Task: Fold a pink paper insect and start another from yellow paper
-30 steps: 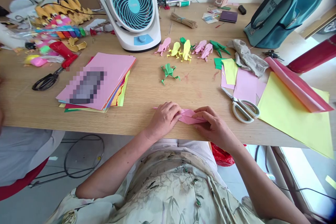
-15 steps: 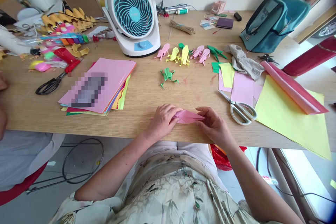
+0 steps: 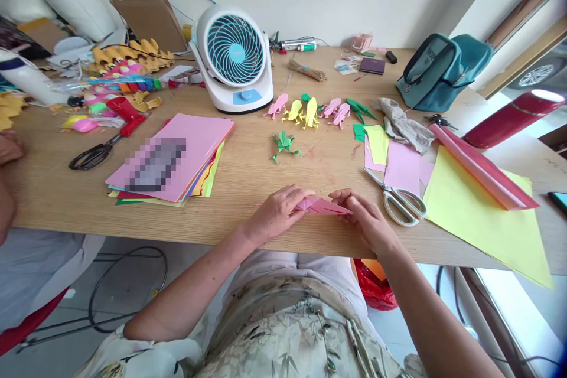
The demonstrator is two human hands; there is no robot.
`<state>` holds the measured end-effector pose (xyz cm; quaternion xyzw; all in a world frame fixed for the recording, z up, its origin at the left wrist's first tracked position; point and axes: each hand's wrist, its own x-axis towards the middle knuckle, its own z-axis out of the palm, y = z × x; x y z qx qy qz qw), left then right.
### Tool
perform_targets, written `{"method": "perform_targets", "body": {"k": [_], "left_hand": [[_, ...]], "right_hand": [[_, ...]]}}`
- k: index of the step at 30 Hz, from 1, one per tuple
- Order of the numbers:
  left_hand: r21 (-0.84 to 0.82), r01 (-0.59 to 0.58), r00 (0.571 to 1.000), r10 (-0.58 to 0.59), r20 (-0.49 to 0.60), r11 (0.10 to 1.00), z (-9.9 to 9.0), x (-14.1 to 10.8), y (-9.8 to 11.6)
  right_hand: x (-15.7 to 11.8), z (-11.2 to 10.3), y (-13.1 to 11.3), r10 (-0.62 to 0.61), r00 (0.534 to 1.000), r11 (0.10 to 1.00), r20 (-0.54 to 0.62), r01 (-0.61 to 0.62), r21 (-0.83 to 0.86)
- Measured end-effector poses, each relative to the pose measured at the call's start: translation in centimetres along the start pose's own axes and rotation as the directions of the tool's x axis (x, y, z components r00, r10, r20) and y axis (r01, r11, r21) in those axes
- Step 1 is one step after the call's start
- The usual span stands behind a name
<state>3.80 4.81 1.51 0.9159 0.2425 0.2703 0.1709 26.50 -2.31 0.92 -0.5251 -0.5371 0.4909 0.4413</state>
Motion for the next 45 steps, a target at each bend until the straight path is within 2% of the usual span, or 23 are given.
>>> {"method": "perform_targets", "body": {"k": [3, 8, 10, 13, 16, 19, 22, 26, 30, 33, 36, 39, 41, 43, 45], "left_hand": [[0.076, -0.085, 0.995, 0.088, -0.041, 0.993, -0.4, 1.3, 0.0], [0.203, -0.268, 0.956, 0.285, -0.061, 0.942, -1.1, 3.5, -0.1], [0.261, -0.304, 0.944, 0.327, -0.049, 0.916, -1.3, 4.0, -0.3], [0.353, -0.328, 0.933, 0.359, -0.027, 0.876, -1.5, 4.4, -1.1], [0.451, -0.356, 0.912, 0.41, -0.023, 0.818, -1.6, 4.5, -2.0], [0.499, -0.393, 0.876, 0.48, -0.051, 0.772, -1.5, 4.8, -2.6], [0.525, -0.406, 0.854, 0.515, -0.075, 0.749, -1.2, 5.0, -3.0], [0.61, -0.341, 0.838, 0.526, -0.149, 0.716, -0.7, 5.0, -3.4], [0.658, -0.15, 0.895, 0.384, -0.226, 0.738, 0.0, 5.1, -3.3], [0.583, -0.102, 0.93, 0.286, -0.232, 0.806, 0.1, 5.1, -3.0], [0.342, -0.082, 0.95, 0.177, -0.257, 0.936, 0.2, 5.2, -2.7], [-0.012, 0.018, 0.92, -0.022, -0.391, 1.0, 0.8, 5.2, -2.6], [-0.283, 0.107, 0.872, -0.226, -0.433, 0.953, 1.3, 5.3, -2.8], [-0.522, 0.178, 0.847, -0.4, -0.35, 0.834, 1.8, 5.4, -3.2], [-0.649, 0.232, 0.851, -0.474, -0.225, 0.725, 1.8, 5.5, -3.6]], "right_hand": [[1.3, -0.6, -0.1, 0.115, 0.993, 0.983, 0.025, -0.117, 0.139], [3.2, -1.4, -0.6, 0.265, 0.925, 0.872, 0.271, -0.35, 0.341], [3.7, -1.5, -1.1, 0.28, 0.91, 0.839, 0.304, -0.386, 0.384], [4.7, -1.7, -2.0, 0.249, 0.914, 0.858, 0.322, -0.362, 0.365], [5.7, -1.8, -2.9, 0.192, 0.92, 0.928, 0.341, -0.283, 0.244], [6.6, -1.9, -3.4, 0.11, 0.949, 0.982, 0.295, -0.149, 0.114], [7.2, -1.6, -3.3, 0.069, 0.967, 0.995, 0.245, -0.085, 0.055], [7.5, -0.5, -2.5, 0.025, 0.988, 1.0, 0.151, -0.026, 0.004], [7.7, 0.5, -1.5, -0.056, 0.998, 0.995, -0.007, 0.056, -0.078], [7.7, 0.6, -1.0, -0.109, 0.983, 0.987, -0.148, 0.09, -0.132], [7.5, 0.6, -0.9, -0.172, 0.949, 0.974, -0.266, 0.124, -0.189], [7.2, 0.9, -0.9, -0.244, 0.927, 0.955, -0.284, 0.177, -0.239], [7.1, 1.3, -0.9, -0.281, 0.921, 0.941, -0.268, 0.21, -0.265], [6.9, 1.7, -1.0, -0.297, 0.922, 0.932, -0.25, 0.224, -0.284], [6.8, 1.9, -1.0, -0.288, 0.93, 0.934, -0.228, 0.22, -0.28]]}}
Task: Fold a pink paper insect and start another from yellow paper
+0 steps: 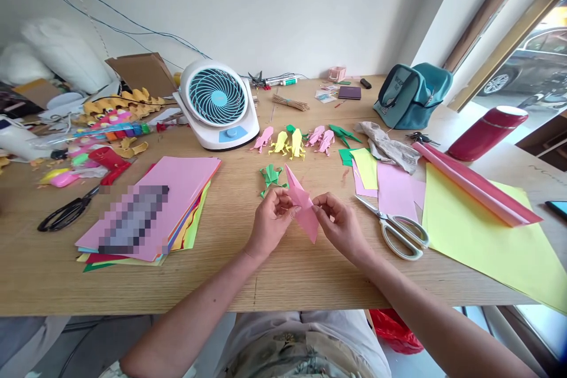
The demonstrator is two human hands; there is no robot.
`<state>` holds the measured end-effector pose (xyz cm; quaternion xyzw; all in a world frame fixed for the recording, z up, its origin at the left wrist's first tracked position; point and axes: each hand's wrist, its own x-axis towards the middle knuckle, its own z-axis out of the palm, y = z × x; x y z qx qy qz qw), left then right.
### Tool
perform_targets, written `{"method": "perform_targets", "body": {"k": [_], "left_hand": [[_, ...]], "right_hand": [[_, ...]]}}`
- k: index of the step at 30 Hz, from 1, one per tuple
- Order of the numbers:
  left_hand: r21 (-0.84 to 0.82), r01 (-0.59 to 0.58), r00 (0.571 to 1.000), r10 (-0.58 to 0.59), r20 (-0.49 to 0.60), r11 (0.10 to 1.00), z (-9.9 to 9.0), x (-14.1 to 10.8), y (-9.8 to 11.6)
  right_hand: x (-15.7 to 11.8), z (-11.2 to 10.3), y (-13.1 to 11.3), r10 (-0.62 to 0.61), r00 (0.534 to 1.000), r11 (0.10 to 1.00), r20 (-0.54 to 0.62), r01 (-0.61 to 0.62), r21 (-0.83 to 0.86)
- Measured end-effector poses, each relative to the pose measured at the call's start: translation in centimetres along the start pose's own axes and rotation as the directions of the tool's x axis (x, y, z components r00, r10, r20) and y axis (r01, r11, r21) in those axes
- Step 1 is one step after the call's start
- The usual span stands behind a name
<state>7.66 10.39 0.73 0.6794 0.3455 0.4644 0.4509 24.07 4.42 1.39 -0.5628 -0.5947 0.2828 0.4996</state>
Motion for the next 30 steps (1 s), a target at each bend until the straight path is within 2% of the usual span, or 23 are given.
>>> {"method": "perform_targets", "body": {"k": [3, 8, 12, 15, 18, 24, 28, 30], "left_hand": [[-0.028, 0.065, 0.995, -0.063, 0.076, 0.997, -0.4, 0.3, 0.0], [-0.08, 0.081, 0.985, -0.067, 0.156, 0.993, -0.6, 0.4, 0.5], [-0.229, 0.186, 0.966, -0.136, 0.219, 0.955, -0.5, 0.2, 0.4], [-0.293, 0.252, 0.957, -0.193, 0.215, 0.922, -0.4, 0.2, 0.1], [-0.28, 0.271, 0.955, -0.222, 0.195, 0.921, -0.5, 0.2, 0.0], [-0.235, 0.333, 0.938, -0.296, 0.179, 0.913, -0.6, 0.2, 0.4], [-0.254, 0.42, 0.903, -0.372, 0.215, 0.871, -0.5, -0.1, 0.7], [-0.276, 0.418, 0.903, -0.365, 0.226, 0.865, -0.4, -0.2, 0.8]], "right_hand": [[0.0, 0.0, -0.1, 0.0, 1.0, 1.0, 0.031, -0.001, 0.019], [0.0, 0.0, -0.1, -0.027, 0.998, 0.999, 0.049, 0.025, 0.043], [0.1, -0.1, 0.0, 0.017, 0.992, 0.978, 0.128, -0.043, 0.206], [0.3, -0.2, 0.1, 0.032, 0.983, 0.935, 0.18, -0.093, 0.341], [0.5, -0.2, 0.2, 0.054, 0.977, 0.908, 0.206, -0.134, 0.397], [0.6, 0.7, 1.1, 0.089, 0.98, 0.855, 0.179, -0.167, 0.49], [0.5, 1.0, 1.7, 0.093, 0.98, 0.876, 0.177, -0.165, 0.453], [0.4, 1.0, 1.7, 0.086, 0.985, 0.911, 0.148, -0.138, 0.389]]}}
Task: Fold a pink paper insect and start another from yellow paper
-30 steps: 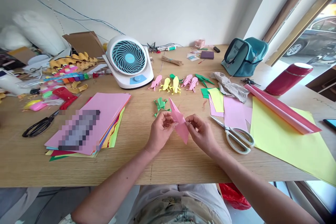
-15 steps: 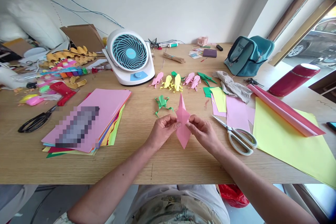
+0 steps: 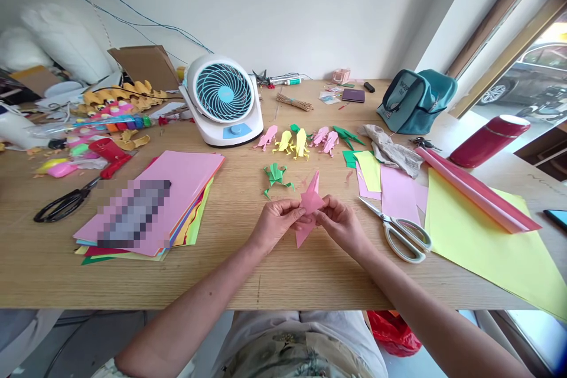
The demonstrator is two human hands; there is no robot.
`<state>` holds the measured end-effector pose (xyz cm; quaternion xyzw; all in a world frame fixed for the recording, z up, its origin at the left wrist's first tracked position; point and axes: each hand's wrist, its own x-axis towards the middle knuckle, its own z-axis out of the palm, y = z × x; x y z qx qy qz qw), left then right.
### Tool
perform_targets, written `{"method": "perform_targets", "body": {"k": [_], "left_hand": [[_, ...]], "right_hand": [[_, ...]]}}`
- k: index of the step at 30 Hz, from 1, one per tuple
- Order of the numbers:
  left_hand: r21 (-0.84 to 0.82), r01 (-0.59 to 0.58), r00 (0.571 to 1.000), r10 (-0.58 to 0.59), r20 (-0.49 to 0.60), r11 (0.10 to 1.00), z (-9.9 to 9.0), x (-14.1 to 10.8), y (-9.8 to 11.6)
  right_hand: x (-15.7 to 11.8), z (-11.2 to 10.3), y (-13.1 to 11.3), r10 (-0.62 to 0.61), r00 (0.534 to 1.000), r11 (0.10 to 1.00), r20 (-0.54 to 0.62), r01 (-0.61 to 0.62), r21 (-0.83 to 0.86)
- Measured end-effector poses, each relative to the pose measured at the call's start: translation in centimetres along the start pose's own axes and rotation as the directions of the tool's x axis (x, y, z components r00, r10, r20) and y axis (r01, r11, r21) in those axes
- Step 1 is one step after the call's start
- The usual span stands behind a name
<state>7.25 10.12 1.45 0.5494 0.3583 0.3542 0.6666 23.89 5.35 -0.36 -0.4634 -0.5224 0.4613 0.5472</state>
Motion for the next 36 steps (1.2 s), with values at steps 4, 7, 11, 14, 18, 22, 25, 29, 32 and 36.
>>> {"method": "perform_targets", "body": {"k": [4, 7, 11, 14, 18, 22, 25, 29, 32, 36], "left_hand": [[0.063, -0.148, 0.989, 0.147, 0.032, 0.987, 0.1, -0.2, 0.2], [0.218, -0.362, 0.931, 0.365, 0.027, 0.906, 0.2, -0.6, 0.8], [0.513, -0.621, 0.736, 0.666, 0.121, 0.593, 0.0, -1.4, 1.8], [0.647, -0.662, 0.6, 0.785, 0.156, 0.378, -0.4, -1.6, 1.9], [0.783, -0.598, 0.554, 0.793, 0.253, 0.168, -1.1, -1.4, 1.3], [0.876, -0.477, 0.55, 0.752, 0.363, -0.075, -1.2, -0.9, 0.8], [0.874, -0.447, 0.532, 0.729, 0.432, -0.191, -0.6, -0.5, 0.3], [0.844, -0.519, 0.574, 0.677, 0.46, -0.134, 0.7, -0.4, 0.0], [0.819, -0.573, 0.58, 0.686, 0.439, -0.039, 1.0, -0.7, 0.4], [0.813, -0.551, 0.618, 0.747, 0.244, 0.19, 0.3, -0.8, 1.4]], "right_hand": [[-0.4, -0.1, -0.8, -0.123, 0.992, 0.977, -0.025, 0.116, -0.179], [-0.7, 0.0, -1.9, -0.296, 0.955, 0.898, -0.009, 0.275, -0.344], [-0.9, 0.3, -2.6, -0.356, 0.934, 0.889, -0.04, 0.325, -0.323], [-0.9, 0.6, -2.4, -0.265, 0.961, 0.952, -0.073, 0.249, -0.179], [-1.1, 1.2, -2.6, -0.056, 0.995, 0.992, 0.078, 0.065, -0.112], [-1.1, 1.3, -2.5, 0.022, 0.999, 0.999, 0.037, -0.021, -0.026], [-1.0, 1.0, -2.0, 0.086, 0.995, 0.996, -0.045, -0.087, -0.018], [-0.6, 0.4, -1.8, 0.039, 0.987, 0.995, -0.155, -0.052, -0.081], [-0.4, -0.2, -2.3, -0.012, 0.987, 0.987, -0.161, -0.014, -0.158], [-0.5, -0.9, -3.1, -0.044, 0.997, 0.96, 0.071, 0.062, -0.273]]}}
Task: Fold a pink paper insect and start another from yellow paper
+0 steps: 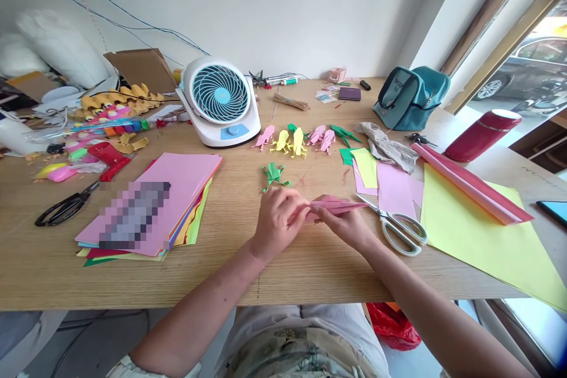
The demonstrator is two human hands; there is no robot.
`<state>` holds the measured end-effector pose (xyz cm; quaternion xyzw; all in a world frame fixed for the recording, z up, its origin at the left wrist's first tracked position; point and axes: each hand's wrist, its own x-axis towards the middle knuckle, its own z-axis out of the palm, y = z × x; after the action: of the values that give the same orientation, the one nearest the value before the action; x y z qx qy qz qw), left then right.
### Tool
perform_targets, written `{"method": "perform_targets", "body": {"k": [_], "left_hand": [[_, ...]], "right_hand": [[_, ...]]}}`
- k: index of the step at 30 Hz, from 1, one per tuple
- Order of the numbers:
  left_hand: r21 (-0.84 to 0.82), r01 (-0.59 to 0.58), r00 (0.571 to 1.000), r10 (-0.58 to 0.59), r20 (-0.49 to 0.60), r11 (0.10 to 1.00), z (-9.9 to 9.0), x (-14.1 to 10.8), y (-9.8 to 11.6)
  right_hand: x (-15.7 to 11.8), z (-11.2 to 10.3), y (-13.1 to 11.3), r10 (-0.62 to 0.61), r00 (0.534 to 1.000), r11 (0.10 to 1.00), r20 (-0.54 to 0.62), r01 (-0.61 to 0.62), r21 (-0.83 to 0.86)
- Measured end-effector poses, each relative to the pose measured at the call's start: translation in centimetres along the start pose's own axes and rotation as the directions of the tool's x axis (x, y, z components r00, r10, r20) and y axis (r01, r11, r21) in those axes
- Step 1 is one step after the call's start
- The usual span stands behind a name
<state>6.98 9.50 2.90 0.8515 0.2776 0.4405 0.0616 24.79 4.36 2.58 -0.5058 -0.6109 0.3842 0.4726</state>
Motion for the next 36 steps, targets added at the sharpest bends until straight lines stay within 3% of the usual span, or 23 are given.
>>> {"method": "perform_targets", "body": {"k": [1, 3, 6, 10, 12, 20, 26, 32, 36], "left_hand": [[-0.065, 0.071, 0.997, -0.071, 0.001, 0.995, -0.2, 0.1, -0.3], [-0.243, 0.222, 0.971, -0.193, 0.14, 0.944, -0.5, 0.4, -0.9], [-0.436, 0.462, 0.866, -0.287, 0.41, 0.772, -0.4, 0.3, -1.6], [-0.561, 0.597, 0.796, -0.338, 0.502, 0.573, 0.4, -0.2, -1.9], [-0.572, 0.623, 0.778, -0.344, 0.526, 0.534, 0.7, -0.4, -1.8], [-0.531, 0.596, 0.8, -0.39, 0.455, 0.602, 1.1, -0.4, -0.8], [-0.454, 0.453, 0.891, -0.372, 0.26, 0.767, 1.5, -0.6, 0.4], [-0.465, 0.5, 0.863, -0.376, 0.337, 0.731, 1.3, -0.7, 0.4], [-0.39, 0.426, 0.898, -0.329, 0.293, 0.816, 1.0, -0.8, 0.4]], "right_hand": [[-0.1, -0.1, -0.1, -0.008, 0.998, 1.0, 0.059, 0.009, -0.027], [-0.2, -0.2, -0.2, -0.003, 0.991, 0.998, 0.137, 0.012, -0.066], [-0.2, -0.1, -0.3, 0.02, 0.99, 0.997, 0.136, -0.01, -0.07], [0.1, 0.2, -0.2, 0.052, 0.996, 0.998, 0.067, -0.054, 0.038], [0.3, 0.3, 0.1, 0.082, 0.994, 0.993, 0.076, -0.088, 0.078], [0.5, 0.8, 0.9, 0.103, 0.995, 0.979, 0.004, -0.102, 0.174], [0.4, 0.6, 0.7, 0.036, 0.999, 0.993, -0.02, -0.033, 0.116], [0.5, 0.4, 0.7, 0.091, 0.996, 0.972, -0.004, -0.088, 0.217], [0.4, 0.5, 0.5, 0.067, 0.998, 0.978, -0.004, -0.065, 0.198]]}}
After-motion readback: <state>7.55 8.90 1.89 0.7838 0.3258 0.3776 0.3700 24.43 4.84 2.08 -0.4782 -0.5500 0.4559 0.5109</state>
